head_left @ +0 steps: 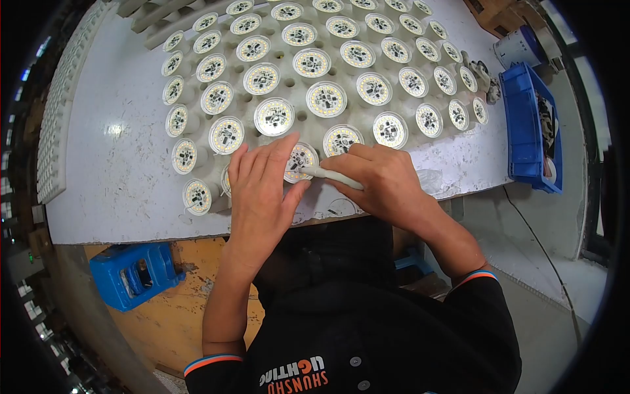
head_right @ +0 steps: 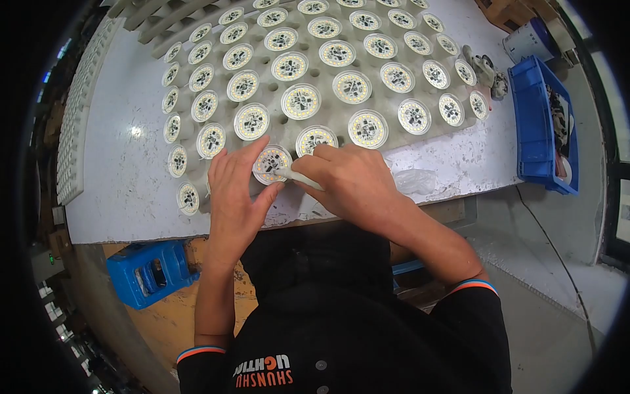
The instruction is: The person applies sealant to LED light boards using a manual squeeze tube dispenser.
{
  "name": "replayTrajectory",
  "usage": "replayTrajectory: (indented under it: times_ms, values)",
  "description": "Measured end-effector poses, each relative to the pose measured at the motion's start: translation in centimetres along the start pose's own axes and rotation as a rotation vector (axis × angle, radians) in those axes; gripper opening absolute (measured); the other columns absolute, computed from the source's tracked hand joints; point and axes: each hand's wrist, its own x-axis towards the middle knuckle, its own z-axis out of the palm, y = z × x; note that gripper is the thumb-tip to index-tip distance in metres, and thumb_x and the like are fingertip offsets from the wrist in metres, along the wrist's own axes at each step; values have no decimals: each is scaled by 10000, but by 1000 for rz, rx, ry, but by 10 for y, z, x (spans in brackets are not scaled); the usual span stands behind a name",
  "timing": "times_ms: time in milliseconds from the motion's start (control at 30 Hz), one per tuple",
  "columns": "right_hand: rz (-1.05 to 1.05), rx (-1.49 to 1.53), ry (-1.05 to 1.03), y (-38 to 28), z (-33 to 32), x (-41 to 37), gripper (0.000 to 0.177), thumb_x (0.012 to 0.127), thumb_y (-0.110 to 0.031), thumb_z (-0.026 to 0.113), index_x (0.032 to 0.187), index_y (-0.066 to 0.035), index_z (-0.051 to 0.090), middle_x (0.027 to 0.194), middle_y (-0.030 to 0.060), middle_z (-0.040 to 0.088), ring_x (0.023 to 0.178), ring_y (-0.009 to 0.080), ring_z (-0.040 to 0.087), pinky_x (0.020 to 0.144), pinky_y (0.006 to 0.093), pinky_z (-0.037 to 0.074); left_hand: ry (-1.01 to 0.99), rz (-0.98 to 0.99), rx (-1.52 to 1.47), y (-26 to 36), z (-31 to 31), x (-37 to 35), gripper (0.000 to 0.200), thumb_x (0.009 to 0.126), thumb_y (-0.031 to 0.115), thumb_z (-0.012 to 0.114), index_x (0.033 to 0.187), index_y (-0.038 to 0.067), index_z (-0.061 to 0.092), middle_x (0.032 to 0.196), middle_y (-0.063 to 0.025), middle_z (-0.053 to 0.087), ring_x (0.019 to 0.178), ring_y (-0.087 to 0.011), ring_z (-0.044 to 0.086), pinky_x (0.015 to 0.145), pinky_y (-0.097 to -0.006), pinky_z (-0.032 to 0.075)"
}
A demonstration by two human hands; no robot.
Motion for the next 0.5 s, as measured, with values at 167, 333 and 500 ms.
replayTrajectory:
  times_ms: [167, 333, 500]
  values:
    - [-12, 2, 17, 0, -1, 1, 195, 744, -188, 747, 927, -156, 688, 759, 42, 596, 658, 267, 639, 562, 396, 504, -2, 2, -4, 0, 0, 0, 690, 699, 71, 784, 1332, 79, 508, 1209, -115, 593, 1144, -313, 529, 1088, -502, 302]
    - [0, 15, 5, 1, 0, 1, 196, 735, -181, 749, 919, -151, 685, 760, 45, 596, 660, 267, 641, 563, 397, 505, -11, -3, -1, 0, 0, 1, 695, 699, 72, 785, 1335, 79, 506, 1212, -115, 593, 1146, -312, 528, 1090, -498, 304]
    - [3, 1, 5, -1, -1, 0, 191, 738, -182, 748, 915, -150, 684, 764, 47, 602, 659, 271, 643, 562, 401, 506, -8, -5, -5, 0, 0, 1, 696, 698, 70, 785, 1336, 85, 507, 1211, -117, 592, 1148, -312, 526, 1091, -497, 304]
